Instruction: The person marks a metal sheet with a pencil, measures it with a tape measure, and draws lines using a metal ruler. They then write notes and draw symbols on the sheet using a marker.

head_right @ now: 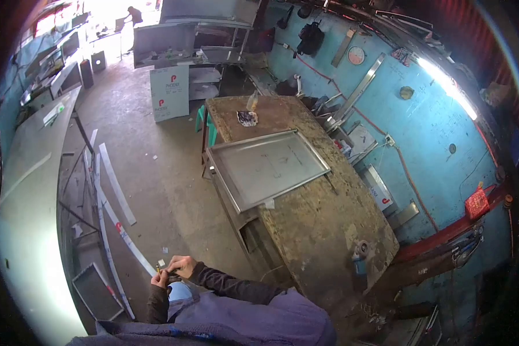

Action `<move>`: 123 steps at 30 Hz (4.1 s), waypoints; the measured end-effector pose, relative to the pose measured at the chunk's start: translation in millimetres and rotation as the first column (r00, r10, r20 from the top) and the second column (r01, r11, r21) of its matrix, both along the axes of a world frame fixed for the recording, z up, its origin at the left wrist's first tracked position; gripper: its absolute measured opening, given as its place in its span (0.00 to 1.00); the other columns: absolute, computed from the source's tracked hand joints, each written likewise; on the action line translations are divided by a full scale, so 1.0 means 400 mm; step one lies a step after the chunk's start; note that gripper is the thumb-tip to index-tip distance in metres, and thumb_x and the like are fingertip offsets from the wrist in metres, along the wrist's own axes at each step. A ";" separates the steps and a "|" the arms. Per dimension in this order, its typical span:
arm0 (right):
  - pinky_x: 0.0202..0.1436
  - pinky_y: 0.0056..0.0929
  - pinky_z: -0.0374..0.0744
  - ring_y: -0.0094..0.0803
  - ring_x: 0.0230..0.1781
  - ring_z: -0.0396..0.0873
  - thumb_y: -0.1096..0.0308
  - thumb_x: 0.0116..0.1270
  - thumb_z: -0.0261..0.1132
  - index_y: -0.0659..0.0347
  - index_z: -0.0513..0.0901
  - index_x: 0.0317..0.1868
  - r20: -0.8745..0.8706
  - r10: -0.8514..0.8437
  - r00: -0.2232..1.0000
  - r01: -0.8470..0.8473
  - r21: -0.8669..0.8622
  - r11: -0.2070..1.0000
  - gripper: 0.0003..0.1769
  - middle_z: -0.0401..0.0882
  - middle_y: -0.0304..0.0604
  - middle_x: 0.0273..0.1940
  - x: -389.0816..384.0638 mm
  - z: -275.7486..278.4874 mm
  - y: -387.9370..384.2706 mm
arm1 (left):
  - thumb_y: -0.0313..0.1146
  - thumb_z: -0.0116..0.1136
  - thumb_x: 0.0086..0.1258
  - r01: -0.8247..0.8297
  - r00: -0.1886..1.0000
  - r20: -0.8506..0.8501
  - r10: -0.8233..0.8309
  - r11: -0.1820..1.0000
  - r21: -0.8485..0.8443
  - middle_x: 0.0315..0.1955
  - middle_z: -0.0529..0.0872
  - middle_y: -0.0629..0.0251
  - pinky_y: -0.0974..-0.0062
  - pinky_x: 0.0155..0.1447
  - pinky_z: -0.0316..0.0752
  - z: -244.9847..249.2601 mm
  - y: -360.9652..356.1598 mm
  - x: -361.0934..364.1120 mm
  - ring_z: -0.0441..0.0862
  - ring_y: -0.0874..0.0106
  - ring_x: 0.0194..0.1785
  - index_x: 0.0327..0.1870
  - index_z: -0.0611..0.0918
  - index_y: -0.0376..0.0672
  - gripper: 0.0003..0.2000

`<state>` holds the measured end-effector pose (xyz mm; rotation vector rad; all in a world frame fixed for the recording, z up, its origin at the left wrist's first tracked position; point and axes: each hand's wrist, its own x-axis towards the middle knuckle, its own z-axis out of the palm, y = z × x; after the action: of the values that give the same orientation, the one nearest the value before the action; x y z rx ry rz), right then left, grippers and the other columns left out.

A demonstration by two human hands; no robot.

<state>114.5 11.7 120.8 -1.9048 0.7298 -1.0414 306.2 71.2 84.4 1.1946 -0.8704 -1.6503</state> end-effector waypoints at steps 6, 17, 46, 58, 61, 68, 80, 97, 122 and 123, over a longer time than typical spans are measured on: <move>0.49 0.33 0.83 0.42 0.47 0.84 0.71 0.56 0.72 0.57 0.85 0.51 -0.075 -0.049 0.996 0.050 0.004 0.999 0.20 0.83 0.49 0.48 0.171 0.009 -0.382 | 0.33 0.58 0.75 -0.171 0.978 -0.104 0.179 0.982 0.075 0.41 0.88 0.59 0.80 0.36 0.80 -0.072 -0.416 0.156 0.85 0.73 0.35 0.57 0.78 0.37 0.15; 0.47 0.26 0.81 0.24 0.41 0.84 0.68 0.63 0.72 0.63 0.85 0.52 -0.044 -0.298 0.954 0.260 0.618 0.742 0.18 0.88 0.43 0.40 0.266 0.054 -1.066 | 0.22 0.70 0.60 0.149 0.983 0.129 -0.127 0.974 -0.173 0.33 0.88 0.60 0.74 0.42 0.82 0.137 -1.237 0.282 0.86 0.72 0.35 0.39 0.82 0.33 0.09; 0.32 0.22 0.81 0.24 0.28 0.82 0.74 0.65 0.69 0.70 0.85 0.44 -0.131 0.652 0.746 -0.389 0.710 0.588 0.09 0.86 0.43 0.33 1.196 0.037 -3.219 | 0.32 0.73 0.58 -0.303 0.477 0.534 0.698 0.701 -0.645 0.48 0.83 0.58 0.69 0.54 0.80 0.093 -2.912 0.977 0.84 0.63 0.48 0.56 0.79 0.42 0.24; 0.43 0.25 0.82 0.26 0.37 0.82 0.68 0.72 0.64 0.68 0.79 0.57 0.218 0.477 0.852 -0.356 0.908 0.222 0.17 0.84 0.41 0.44 1.545 0.080 -3.884 | 0.40 0.61 0.69 -0.357 0.378 0.725 0.575 0.813 -0.459 0.32 0.86 0.58 0.65 0.39 0.80 0.222 -3.630 1.331 0.85 0.55 0.35 0.44 0.82 0.45 0.10; 0.42 0.22 0.80 0.22 0.37 0.81 0.69 0.72 0.65 0.68 0.82 0.53 0.289 0.497 0.818 -0.476 0.825 0.304 0.14 0.84 0.37 0.40 1.668 0.005 -4.097 | 0.41 0.58 0.74 -0.576 0.493 0.590 0.640 0.748 -0.329 0.27 0.85 0.62 0.70 0.37 0.77 0.234 -3.831 1.451 0.84 0.68 0.29 0.42 0.82 0.43 0.10; 0.37 0.22 0.79 0.21 0.31 0.78 0.70 0.70 0.67 0.66 0.83 0.40 0.097 0.808 0.581 -0.623 0.691 0.365 0.07 0.84 0.37 0.35 2.076 -0.004 -4.554 | 0.40 0.61 0.74 -0.807 0.542 0.101 0.834 0.550 -0.216 0.30 0.85 0.68 0.78 0.38 0.74 0.120 -4.218 1.753 0.79 0.80 0.32 0.40 0.81 0.38 0.13; 0.42 0.28 0.76 0.26 0.36 0.79 0.75 0.63 0.71 0.67 0.84 0.35 0.052 0.941 -0.335 -0.771 0.559 -0.306 0.05 0.82 0.39 0.32 2.924 0.128 -4.690 | 0.44 0.64 0.70 -0.990 0.079 -0.296 0.952 0.111 0.092 0.27 0.82 0.71 0.83 0.24 0.58 0.091 -4.351 2.218 0.70 0.83 0.22 0.40 0.82 0.43 0.14; 0.48 0.27 0.80 0.27 0.42 0.82 0.81 0.62 0.70 0.68 0.83 0.42 0.183 0.983 0.023 -0.837 0.542 -0.082 0.08 0.85 0.44 0.41 4.004 0.025 -4.959 | 0.39 0.65 0.71 -0.991 0.088 -0.092 0.992 0.077 -0.113 0.30 0.87 0.69 0.79 0.37 0.76 0.189 -4.572 3.385 0.82 0.79 0.32 0.41 0.85 0.40 0.10; 0.56 0.25 0.78 0.27 0.49 0.83 0.75 0.62 0.70 0.65 0.84 0.50 -0.124 0.485 -0.865 -0.481 0.475 -0.737 0.15 0.86 0.42 0.47 5.428 0.170 -3.869 | 0.36 0.68 0.67 -0.619 -0.783 0.148 0.604 -0.780 -0.090 0.29 0.85 0.68 0.78 0.39 0.74 0.261 -3.818 4.402 0.78 0.81 0.34 0.38 0.84 0.39 0.10; 0.56 0.26 0.78 0.27 0.50 0.82 0.74 0.63 0.70 0.64 0.84 0.51 -0.122 0.496 -0.860 -0.488 0.482 -0.728 0.15 0.86 0.42 0.48 5.470 0.168 -3.842 | 0.36 0.68 0.67 -0.598 -0.797 0.150 0.585 -0.798 -0.068 0.28 0.85 0.67 0.77 0.38 0.74 0.267 -3.791 4.425 0.78 0.81 0.33 0.39 0.84 0.38 0.10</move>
<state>2302.5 -1525.0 187.9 -1.4341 -1.2949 1.1779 2076.1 -1445.1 191.1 1.2106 0.8002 0.4862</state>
